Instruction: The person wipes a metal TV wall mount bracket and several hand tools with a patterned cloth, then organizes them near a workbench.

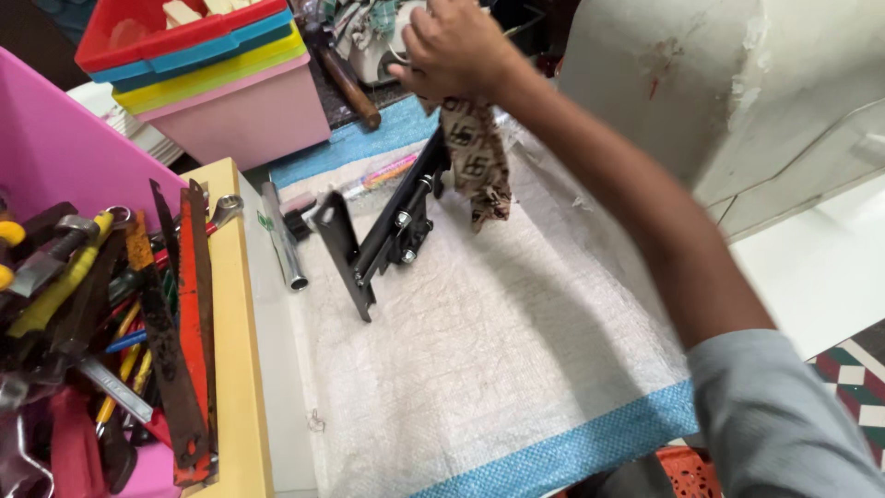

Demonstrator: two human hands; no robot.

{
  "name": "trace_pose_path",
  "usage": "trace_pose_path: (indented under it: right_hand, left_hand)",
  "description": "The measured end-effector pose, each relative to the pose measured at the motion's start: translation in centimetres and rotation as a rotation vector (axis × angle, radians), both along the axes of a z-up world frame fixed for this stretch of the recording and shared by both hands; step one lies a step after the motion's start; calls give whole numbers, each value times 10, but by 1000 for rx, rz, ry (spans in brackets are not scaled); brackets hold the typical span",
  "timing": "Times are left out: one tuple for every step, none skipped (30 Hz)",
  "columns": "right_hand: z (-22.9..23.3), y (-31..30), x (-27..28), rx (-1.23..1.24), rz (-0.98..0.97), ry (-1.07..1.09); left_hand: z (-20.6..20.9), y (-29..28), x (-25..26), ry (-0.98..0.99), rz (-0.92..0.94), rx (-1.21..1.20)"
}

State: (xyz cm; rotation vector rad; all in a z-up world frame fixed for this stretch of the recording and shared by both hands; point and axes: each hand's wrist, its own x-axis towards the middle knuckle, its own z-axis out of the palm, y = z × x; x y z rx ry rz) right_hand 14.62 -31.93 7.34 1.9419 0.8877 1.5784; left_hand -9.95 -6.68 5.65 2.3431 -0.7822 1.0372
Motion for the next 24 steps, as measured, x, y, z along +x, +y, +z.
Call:
trace_pose_path:
  right_hand:
    - [3,-10,-9,5,1,5]
    - [4,-21,-20,-90,-19,44]
    - [10,-31,-30,-189,-45,77]
    - [15,-37,-41,-187,-50,74]
    - [17,-43,-55,-221,-42,87]
    - [19,-48,-69,-254,-34,101]
    - [23,-49,-82,-249,-40,103]
    - [29,-50,-95,-290,-65,67]
    - [33,-51,-109,-324,-97,32]
    - [34,-50,-123,-314,-109,36]
    - [37,-51,-136,-317,-57,27]
    - [41,-52,-145,-321,-5,18]
    - [42,-53,-151,-326,-25,26]
    - [41,-54,-154,-293,-4,83]
    - [37,-55,-156,-257,25,144]
    - [34,-60,-155,-260,15,156]
    - [33,-60,-149,-154,121,177]
    - [29,-60,-144,-48,226,197]
    - [21,-57,-140,-45,231,209]
    - [13,-54,-135,122,257,206]
    - [7,-54,-130,288,277,191]
    - [0,-56,-126,290,276,194]
    - [-8,-56,-121,460,343,295]
    - [-18,-56,-115,630,409,394]
  left_hand:
    - [-1,2,1,26,-18,-18]
    - [0,0,-1,48,-26,-45]
    - [2,-2,1,69,-40,-84]
    - [3,-3,4,87,-57,-125]
    - [2,-2,8,116,-74,-171]
    - [0,-1,12,143,-96,-225]
    - [-1,2,14,173,-115,-272]
    - [-2,3,17,203,-135,-323]
    - [-2,4,19,231,-161,-362]
    - [-3,6,21,257,-184,-405]
    - [-5,3,26,276,-220,-450]
    - [-5,-5,24,292,-250,-494]
    - [-7,-15,22,310,-286,-535]
    - [-9,-23,19,324,-320,-569]
    - [-13,-27,15,337,-346,-603]
    - [-17,-30,12,352,-373,-635]
    - [-21,-27,7,351,-381,-671]
    - [-25,-23,3,365,-390,-688]
    - [-30,-17,-1,370,-396,-713]
    - [-34,-12,-5,375,-398,-732]
    - [-36,-9,-5,371,-411,-748]
    - [-37,-5,-5,364,-419,-763]
    - [-37,3,-6,356,-417,-776]
    - [-38,12,-7,348,-420,-794]
